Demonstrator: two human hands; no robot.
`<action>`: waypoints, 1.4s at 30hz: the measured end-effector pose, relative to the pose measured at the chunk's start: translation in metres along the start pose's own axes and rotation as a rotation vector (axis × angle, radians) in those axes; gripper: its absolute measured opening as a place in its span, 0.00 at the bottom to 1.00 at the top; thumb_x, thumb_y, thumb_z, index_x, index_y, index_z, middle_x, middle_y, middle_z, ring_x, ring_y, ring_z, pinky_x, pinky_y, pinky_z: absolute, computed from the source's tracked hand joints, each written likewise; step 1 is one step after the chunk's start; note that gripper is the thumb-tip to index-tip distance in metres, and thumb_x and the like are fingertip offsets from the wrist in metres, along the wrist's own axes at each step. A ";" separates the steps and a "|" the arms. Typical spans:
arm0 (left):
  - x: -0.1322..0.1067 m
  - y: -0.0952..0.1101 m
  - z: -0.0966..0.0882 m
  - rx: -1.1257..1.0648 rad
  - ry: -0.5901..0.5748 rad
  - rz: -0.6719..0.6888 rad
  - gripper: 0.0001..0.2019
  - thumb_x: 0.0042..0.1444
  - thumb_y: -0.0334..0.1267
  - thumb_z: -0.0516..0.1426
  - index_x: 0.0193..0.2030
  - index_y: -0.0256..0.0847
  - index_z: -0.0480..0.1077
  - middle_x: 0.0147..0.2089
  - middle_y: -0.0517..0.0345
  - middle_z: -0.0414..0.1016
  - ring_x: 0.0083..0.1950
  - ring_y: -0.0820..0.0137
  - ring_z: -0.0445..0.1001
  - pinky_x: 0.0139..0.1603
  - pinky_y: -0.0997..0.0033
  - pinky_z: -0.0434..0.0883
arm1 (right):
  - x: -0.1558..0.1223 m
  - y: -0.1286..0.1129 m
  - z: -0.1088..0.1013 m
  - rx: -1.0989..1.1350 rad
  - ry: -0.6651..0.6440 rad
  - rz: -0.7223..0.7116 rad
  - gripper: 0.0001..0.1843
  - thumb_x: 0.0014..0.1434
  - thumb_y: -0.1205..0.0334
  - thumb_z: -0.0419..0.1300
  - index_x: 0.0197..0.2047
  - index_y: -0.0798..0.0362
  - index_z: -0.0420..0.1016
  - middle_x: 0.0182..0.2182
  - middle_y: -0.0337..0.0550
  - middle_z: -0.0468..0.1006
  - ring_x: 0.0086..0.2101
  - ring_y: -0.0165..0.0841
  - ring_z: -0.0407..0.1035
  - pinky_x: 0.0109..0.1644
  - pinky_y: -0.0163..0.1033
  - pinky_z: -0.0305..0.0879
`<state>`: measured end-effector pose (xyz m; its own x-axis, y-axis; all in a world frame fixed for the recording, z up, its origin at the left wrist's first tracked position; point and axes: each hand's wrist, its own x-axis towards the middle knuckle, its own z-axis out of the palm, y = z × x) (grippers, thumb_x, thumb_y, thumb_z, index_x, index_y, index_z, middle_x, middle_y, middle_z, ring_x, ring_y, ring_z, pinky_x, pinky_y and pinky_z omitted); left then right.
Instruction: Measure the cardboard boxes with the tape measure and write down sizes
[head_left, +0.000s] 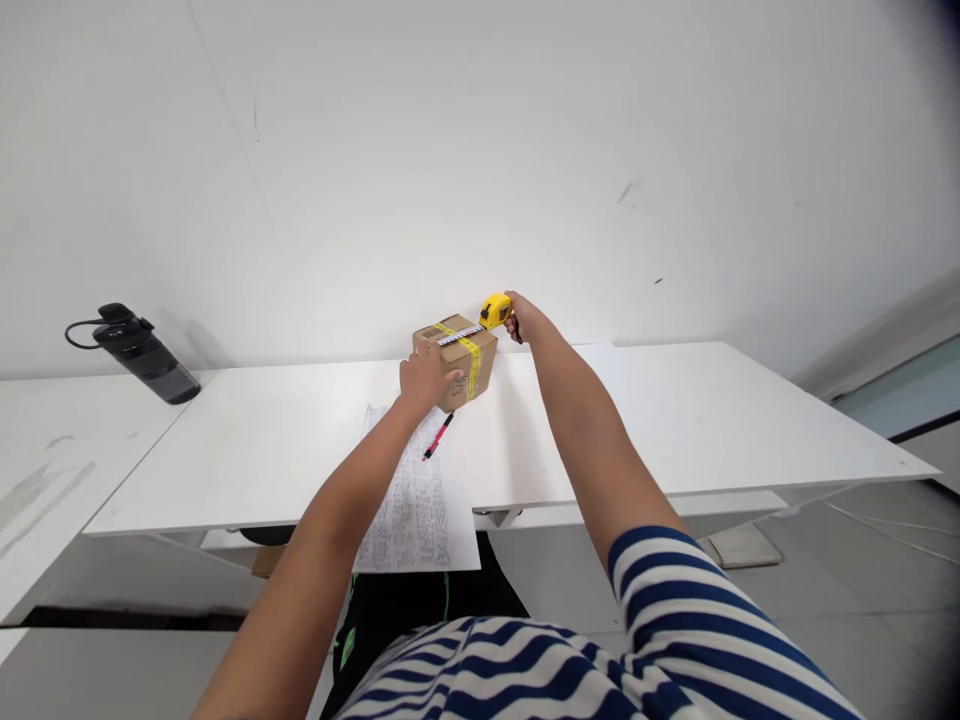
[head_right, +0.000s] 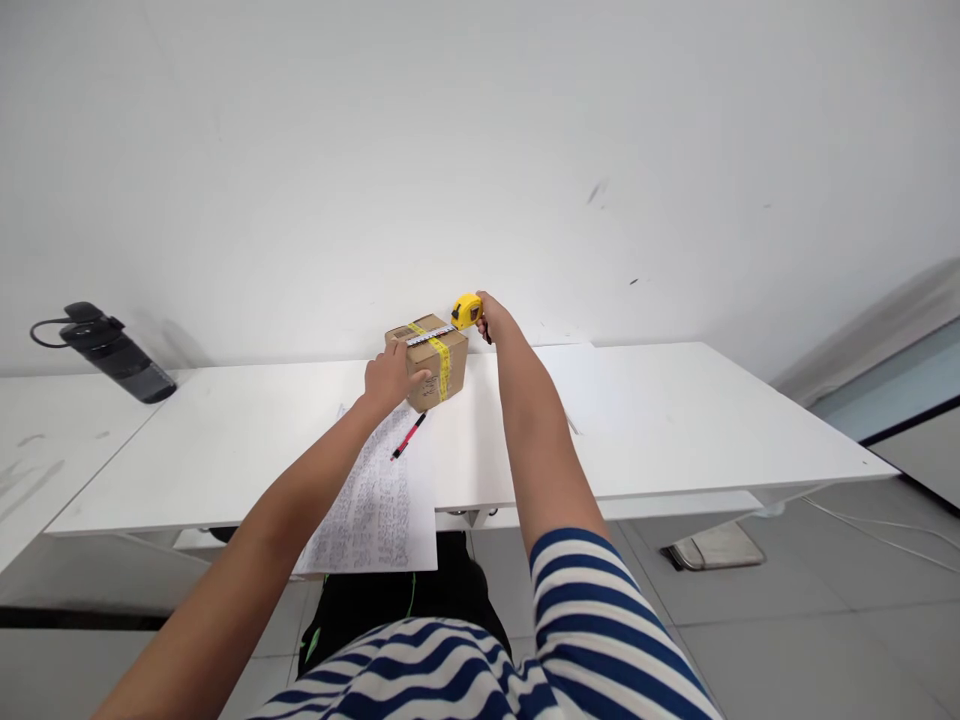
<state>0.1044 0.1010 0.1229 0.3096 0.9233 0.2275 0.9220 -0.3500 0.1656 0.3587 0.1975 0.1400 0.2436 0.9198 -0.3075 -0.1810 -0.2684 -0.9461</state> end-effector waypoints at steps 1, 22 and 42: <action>-0.001 -0.001 0.000 -0.009 -0.004 0.003 0.34 0.62 0.58 0.56 0.70 0.44 0.58 0.77 0.44 0.56 0.65 0.47 0.71 0.58 0.50 0.71 | 0.000 0.001 0.002 -0.008 0.030 0.011 0.24 0.63 0.40 0.55 0.26 0.47 0.58 0.10 0.32 0.54 0.12 0.25 0.46 0.12 0.31 0.44; 0.008 -0.025 -0.008 -0.285 -0.021 0.069 0.68 0.50 0.63 0.65 0.78 0.42 0.19 0.78 0.38 0.51 0.68 0.44 0.68 0.58 0.58 0.73 | -0.093 0.044 -0.002 0.461 0.135 -0.230 0.21 0.74 0.52 0.49 0.30 0.52 0.64 0.16 0.32 0.67 0.15 0.21 0.64 0.18 0.23 0.60; 0.030 -0.019 -0.026 -0.128 -0.198 0.102 0.57 0.54 0.72 0.54 0.80 0.41 0.38 0.77 0.36 0.50 0.74 0.43 0.58 0.67 0.49 0.65 | -0.153 0.093 0.070 0.888 0.201 -0.287 0.19 0.77 0.59 0.41 0.41 0.55 0.70 0.27 0.43 0.83 0.30 0.27 0.81 0.41 0.32 0.79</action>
<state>0.0899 0.1311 0.1514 0.4505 0.8908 0.0588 0.8507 -0.4483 0.2744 0.2378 0.0521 0.1059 0.5354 0.8281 -0.1660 -0.7260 0.3508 -0.5915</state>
